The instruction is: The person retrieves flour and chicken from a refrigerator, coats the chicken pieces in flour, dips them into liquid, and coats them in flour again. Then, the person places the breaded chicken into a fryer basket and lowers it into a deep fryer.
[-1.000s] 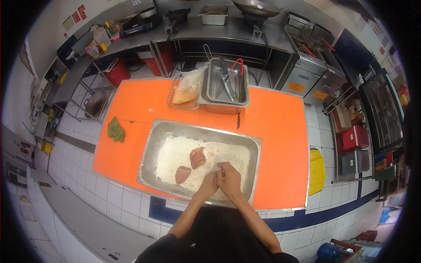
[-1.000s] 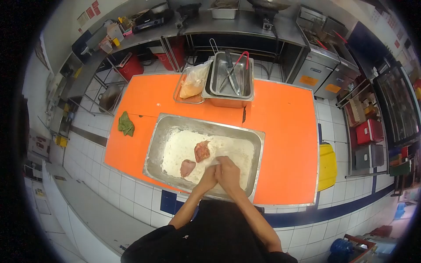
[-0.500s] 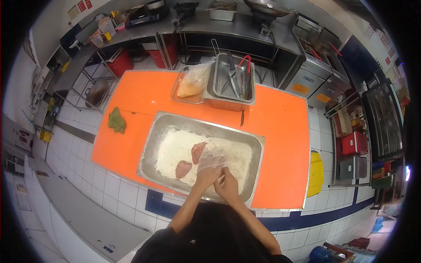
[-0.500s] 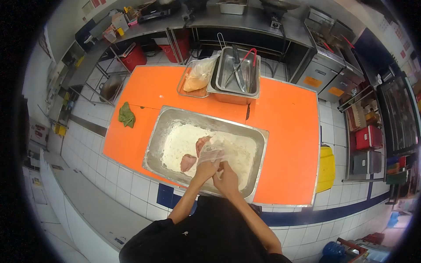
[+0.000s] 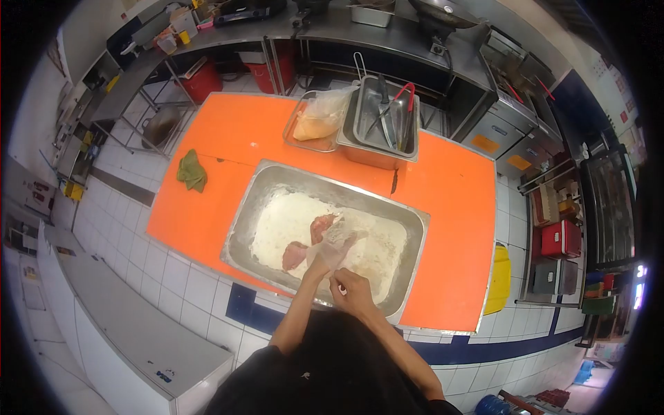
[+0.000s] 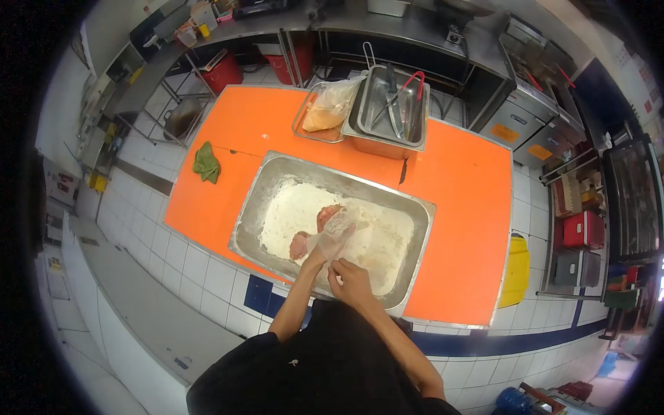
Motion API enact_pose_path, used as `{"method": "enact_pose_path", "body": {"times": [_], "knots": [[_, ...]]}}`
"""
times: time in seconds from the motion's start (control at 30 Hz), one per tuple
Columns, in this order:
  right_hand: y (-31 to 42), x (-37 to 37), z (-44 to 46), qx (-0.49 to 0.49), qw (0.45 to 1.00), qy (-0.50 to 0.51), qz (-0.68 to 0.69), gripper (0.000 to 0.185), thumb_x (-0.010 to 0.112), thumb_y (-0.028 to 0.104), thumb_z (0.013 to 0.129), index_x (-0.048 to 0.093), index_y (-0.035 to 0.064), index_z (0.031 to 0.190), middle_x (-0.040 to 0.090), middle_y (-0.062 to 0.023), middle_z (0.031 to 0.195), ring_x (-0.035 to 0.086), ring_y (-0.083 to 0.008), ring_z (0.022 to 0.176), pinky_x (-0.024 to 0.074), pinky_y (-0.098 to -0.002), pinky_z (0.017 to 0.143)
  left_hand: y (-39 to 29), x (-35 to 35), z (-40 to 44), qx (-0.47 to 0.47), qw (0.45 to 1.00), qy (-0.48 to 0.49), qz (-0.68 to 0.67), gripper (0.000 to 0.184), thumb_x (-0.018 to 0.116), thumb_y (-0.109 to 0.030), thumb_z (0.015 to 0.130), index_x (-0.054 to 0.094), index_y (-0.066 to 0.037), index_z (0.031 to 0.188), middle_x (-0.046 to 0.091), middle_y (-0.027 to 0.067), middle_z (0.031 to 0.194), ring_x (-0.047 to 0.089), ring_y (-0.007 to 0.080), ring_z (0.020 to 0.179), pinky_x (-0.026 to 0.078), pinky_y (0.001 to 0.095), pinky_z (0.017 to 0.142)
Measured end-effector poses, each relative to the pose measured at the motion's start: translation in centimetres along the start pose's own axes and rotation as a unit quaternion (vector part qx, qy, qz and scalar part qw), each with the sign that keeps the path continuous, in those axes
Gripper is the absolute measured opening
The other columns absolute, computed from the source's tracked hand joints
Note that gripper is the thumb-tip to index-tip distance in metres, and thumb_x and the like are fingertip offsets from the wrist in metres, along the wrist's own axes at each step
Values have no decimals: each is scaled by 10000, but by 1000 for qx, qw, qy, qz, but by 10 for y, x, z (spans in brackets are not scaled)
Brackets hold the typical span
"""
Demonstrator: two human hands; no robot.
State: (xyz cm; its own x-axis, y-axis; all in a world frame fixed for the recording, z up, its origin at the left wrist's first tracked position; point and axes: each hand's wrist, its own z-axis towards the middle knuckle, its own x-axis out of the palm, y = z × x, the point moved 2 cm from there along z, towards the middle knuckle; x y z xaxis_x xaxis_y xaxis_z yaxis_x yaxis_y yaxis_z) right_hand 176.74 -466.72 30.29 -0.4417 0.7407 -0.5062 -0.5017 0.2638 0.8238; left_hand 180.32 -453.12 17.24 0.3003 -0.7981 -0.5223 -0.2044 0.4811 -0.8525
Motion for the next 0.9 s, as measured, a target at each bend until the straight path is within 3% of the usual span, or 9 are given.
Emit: {"method": "enact_pose_path", "body": {"times": [0.13, 0.23, 0.3, 0.43, 0.53, 0.63, 0.7, 0.83, 0.9], "knots": [[7, 2, -5, 6, 998, 64, 2, 51, 616, 69, 799, 580, 40, 778, 557, -102, 675, 594, -280, 597, 478, -382, 540, 13, -3, -7, -72, 977, 23, -201, 473, 435, -418, 962, 581, -65, 1241, 655, 118, 1118, 584, 285, 1093, 415, 363, 954], [13, -3, -6, -15, 997, 73, -34, 58, 610, 85, 795, 579, 43, 771, 563, -104, 679, 602, -290, 611, 480, -397, 549, -14, -31, -17, -71, 989, 128, 2, 394, 439, -361, 972, 603, -90, 1206, 652, 117, 1050, 575, 300, 1051, 405, 399, 932], [11, -6, -6, -25, 995, 74, -59, 63, 607, 94, 796, 580, 44, 770, 567, -106, 682, 605, -295, 617, 481, -404, 554, -30, -37, -22, 174, 940, 113, 271, 265, 561, -254, 943, 649, -50, 1089, 645, 139, 1121, 595, 275, 1067, 455, 370, 934], [6, -9, -14, 31, 995, 75, -53, 73, 609, 91, 793, 580, 32, 760, 573, -114, 675, 604, -300, 608, 481, -398, 559, -66, -63, -57, 256, 924, 115, 259, 317, 555, -277, 939, 638, -33, 1123, 643, 158, 1134, 576, 299, 1105, 439, 389, 956], [14, -16, -15, 43, 995, 81, -32, 79, 615, 75, 785, 575, 22, 742, 576, -120, 668, 599, -301, 589, 476, -388, 554, -86, -78, -75, 91, 993, 14, 74, 288, 450, -259, 970, 642, -127, 1140, 646, 117, 1101, 567, 275, 1120, 384, 407, 1015], [24, -11, -23, 15, 993, 118, -21, 93, 614, 79, 794, 571, 20, 736, 575, -121, 668, 588, -308, 579, 471, -395, 548, -91, -76, -79, 28, 995, 36, 87, 361, 428, -290, 983, 597, -88, 1231, 608, 148, 1226, 505, 298, 1237, 314, 378, 1099], [29, -8, -21, -15, 990, 140, -23, 106, 613, 84, 803, 566, 21, 732, 573, -123, 667, 580, -312, 572, 467, -398, 544, -67, -60, -64, -173, 973, 151, 27, 446, 375, -305, 1008, 492, -49, 1354, 493, 169, 1392, 409, 308, 1342, 279, 383, 1127], [39, -10, -18, -16, 990, 136, 9, 140, 609, 103, 823, 553, 23, 722, 559, -130, 655, 564, -328, 566, 456, -403, 537, -49, -33, -64, -240, 950, 137, -145, 513, 317, -329, 1028, 382, -18, 1431, 353, 158, 1508, 300, 280, 1419, 240, 376, 1153], [44, -13, -17, -8, 990, 141, 26, 144, 608, 109, 828, 553, 25, 724, 555, -135, 653, 562, -333, 568, 454, -403, 537, -54, -27, -59, -170, 937, 73, -295, 496, 356, -297, 1019, 383, -18, 1428, 350, 159, 1508, 311, 258, 1411, 246, 373, 1153]]}}
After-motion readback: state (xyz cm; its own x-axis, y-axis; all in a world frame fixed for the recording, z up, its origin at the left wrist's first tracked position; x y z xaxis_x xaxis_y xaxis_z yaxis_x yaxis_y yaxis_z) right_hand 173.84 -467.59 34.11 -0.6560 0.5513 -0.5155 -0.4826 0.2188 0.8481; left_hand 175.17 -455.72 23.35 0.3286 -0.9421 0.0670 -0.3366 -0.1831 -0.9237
